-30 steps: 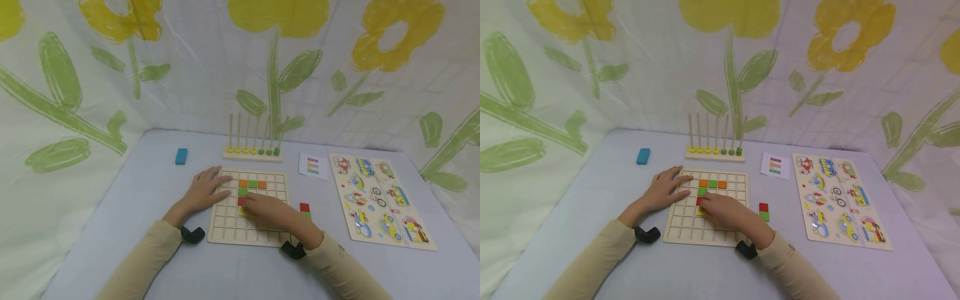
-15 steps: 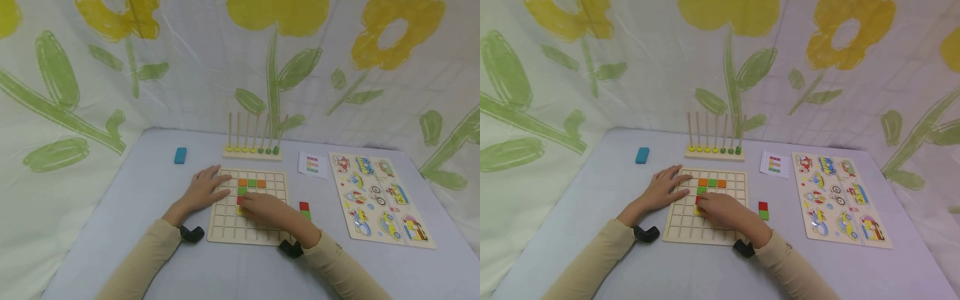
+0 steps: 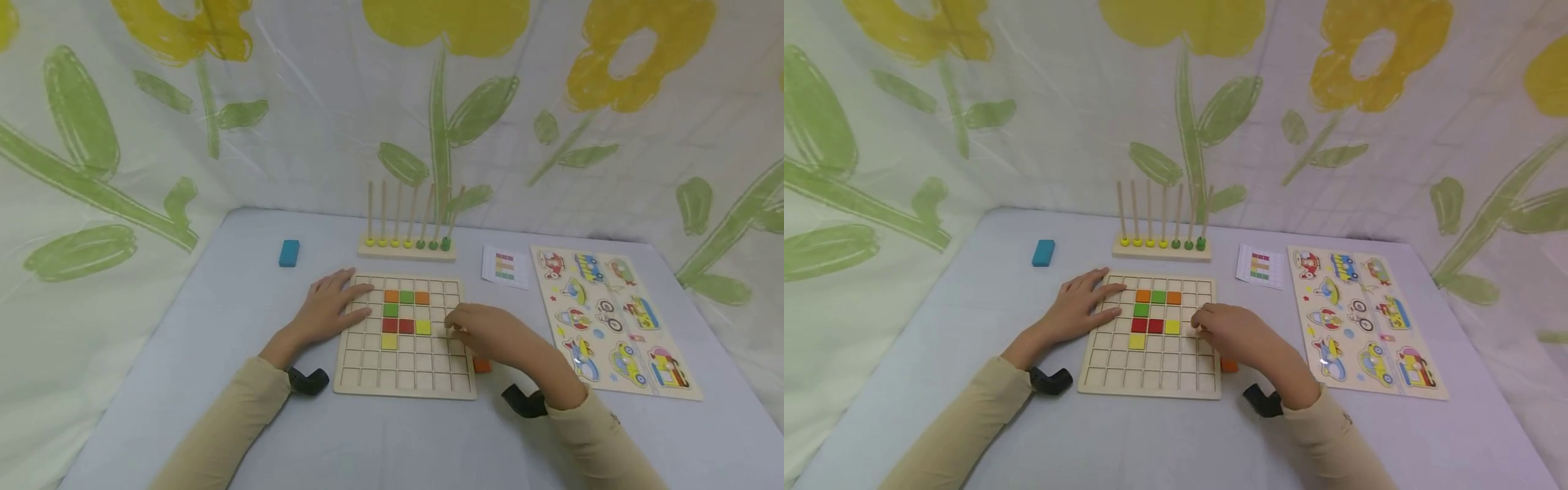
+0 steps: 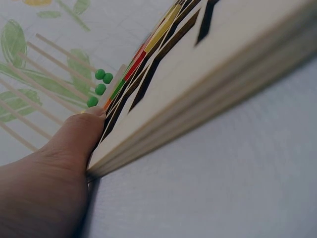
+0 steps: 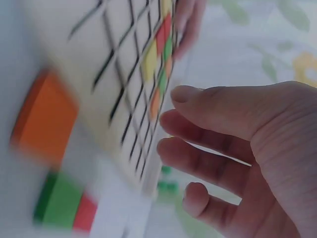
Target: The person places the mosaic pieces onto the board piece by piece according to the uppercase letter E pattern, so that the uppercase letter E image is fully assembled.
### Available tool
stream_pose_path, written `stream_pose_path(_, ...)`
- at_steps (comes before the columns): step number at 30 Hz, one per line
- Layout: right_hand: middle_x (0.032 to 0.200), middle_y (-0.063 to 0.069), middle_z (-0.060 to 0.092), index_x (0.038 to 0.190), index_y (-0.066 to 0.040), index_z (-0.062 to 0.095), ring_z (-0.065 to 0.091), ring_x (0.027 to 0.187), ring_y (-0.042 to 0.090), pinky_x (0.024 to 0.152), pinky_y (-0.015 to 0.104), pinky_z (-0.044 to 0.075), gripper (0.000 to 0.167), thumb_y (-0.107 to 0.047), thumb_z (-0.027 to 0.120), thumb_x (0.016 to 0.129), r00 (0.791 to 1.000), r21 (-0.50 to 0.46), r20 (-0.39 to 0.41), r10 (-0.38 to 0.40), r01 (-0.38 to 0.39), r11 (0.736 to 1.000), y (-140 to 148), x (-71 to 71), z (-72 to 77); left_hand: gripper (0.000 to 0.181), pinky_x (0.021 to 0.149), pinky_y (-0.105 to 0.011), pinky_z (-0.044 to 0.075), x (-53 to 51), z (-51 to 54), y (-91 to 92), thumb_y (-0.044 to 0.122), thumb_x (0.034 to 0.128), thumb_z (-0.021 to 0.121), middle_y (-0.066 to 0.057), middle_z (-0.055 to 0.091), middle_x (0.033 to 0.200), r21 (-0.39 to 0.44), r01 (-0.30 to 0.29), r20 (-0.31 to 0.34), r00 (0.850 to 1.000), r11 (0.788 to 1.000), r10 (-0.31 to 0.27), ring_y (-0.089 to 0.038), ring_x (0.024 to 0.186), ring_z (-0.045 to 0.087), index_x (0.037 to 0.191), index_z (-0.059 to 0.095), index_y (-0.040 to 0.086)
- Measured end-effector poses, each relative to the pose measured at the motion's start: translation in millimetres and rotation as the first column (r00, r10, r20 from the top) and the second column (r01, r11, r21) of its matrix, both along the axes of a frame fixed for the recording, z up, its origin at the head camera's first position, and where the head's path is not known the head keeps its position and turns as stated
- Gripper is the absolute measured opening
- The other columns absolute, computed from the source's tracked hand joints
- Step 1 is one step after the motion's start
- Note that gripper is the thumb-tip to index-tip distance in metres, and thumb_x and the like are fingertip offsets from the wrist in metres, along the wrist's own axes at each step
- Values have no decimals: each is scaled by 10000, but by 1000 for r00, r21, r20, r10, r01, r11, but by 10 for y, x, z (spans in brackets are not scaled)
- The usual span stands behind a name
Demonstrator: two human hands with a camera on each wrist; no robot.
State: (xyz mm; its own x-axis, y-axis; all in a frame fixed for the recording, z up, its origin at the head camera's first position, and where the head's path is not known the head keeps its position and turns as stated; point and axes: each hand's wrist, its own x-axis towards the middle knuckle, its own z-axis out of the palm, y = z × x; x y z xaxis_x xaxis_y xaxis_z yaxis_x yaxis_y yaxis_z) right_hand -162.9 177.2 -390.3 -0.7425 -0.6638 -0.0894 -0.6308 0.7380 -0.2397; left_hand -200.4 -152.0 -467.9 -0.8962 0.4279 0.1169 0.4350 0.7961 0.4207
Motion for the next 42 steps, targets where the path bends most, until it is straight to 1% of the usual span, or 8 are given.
stream_pose_path(5, 970, -90, 629, 1102, -149, 663, 567, 834, 65, 744, 276, 509, 197, -182, 666, 907, 992, 12, 56, -117, 116, 993, 384, -61, -57, 549, 1112, -559, 155, -16, -19, -2, 570, 931, 492, -93, 246, 1568, -15, -4, 3, 1000, 1000, 4, -308, 1452, 174, 1420, 456, 324)
stream_pose_path(8, 963, -90, 625, 1091, -145, 663, 548, 817, 60, 736, 282, 497, 197, -176, 678, 896, 983, 11, 90, -159, 159, 987, 544, -75, -86, 546, 1107, -565, 160, -16, -13, -9, 567, 931, 495, -99, 253, 1563, -13, -4, -7, 1000, 1000, 4, -319, 1448, 181, 1415, 463, 316)
stream_pose_path(10, 963, -88, 625, 1085, -142, 664, 551, 828, 65, 746, 292, 498, 198, -166, 684, 889, 980, 11, 101, -172, 172, 985, 610, -77, -101, 545, 1104, -566, 161, -12, -4, -12, 562, 930, 500, -101, 257, 1561, -7, -5, -8, 1000, 1000, 5, -323, 1447, 182, 1412, 469, 311)
stream_pose_path(17, 967, -87, 623, 1082, -149, 660, 564, 860, 80, 771, 309, 502, 200, -146, 684, 884, 972, 16, 131, -197, 197, 980, 687, -111, -141, 543, 1100, -569, 163, -14, 18, -21, 556, 930, 505, -104, 256, 1561, -4, -4, -7, 1000, 1000, 4, -323, 1446, 182, 1413, 469, 309)
stream_pose_path(24, 980, -80, 628, 1090, -140, 656, 576, 882, 86, 791, 322, 506, 212, -142, 689, 881, 977, 13, 110, -182, 182, 983, 687, -161, -173, 545, 1104, -561, 164, -21, 15, -18, 564, 930, 499, -98, 249, 1565, -8, -7, 3, 1000, 1000, 7, -318, 1448, 181, 1416, 464, 319)
stream_pose_path(30, 1007, -69, 621, 1105, -140, 659, 574, 889, 102, 790, 339, 505, 214, -153, 675, 892, 971, 25, 112, -209, 207, 978, 700, -159, -171, 556, 1111, -560, 155, -19, 4, -6, 585, 929, 481, -86, 239, 1571, -14, -6, 20, 1000, 1000, 6, -309, 1452, 172, 1421, 453, 329)
stream_pose_path(35, 993, -83, 603, 1101, -140, 666, 557, 861, 86, 772, 318, 499, 217, -144, 682, 885, 971, 16, 123, -204, 203, 979, 694, -149, -191, 552, 1107, -567, 162, -15, -1, -2, 586, 927, 484, -87, 248, 1568, -13, -8, 12, 1000, 1000, 8, -313, 1449, 179, 1416, 460, 331)
stream_pose_path(42, 989, -102, 592, 1102, -162, 659, 545, 838, 72, 753, 292, 499, 219, -176, 693, 886, 978, 1, 78, -194, 195, 981, 649, -153, -201, 551, 1105, -561, 167, -6, -24, -4, 588, 927, 483, -82, 249, 1568, -14, -14, 11, 1000, 1000, 14, -307, 1450, 180, 1414, 463, 333)
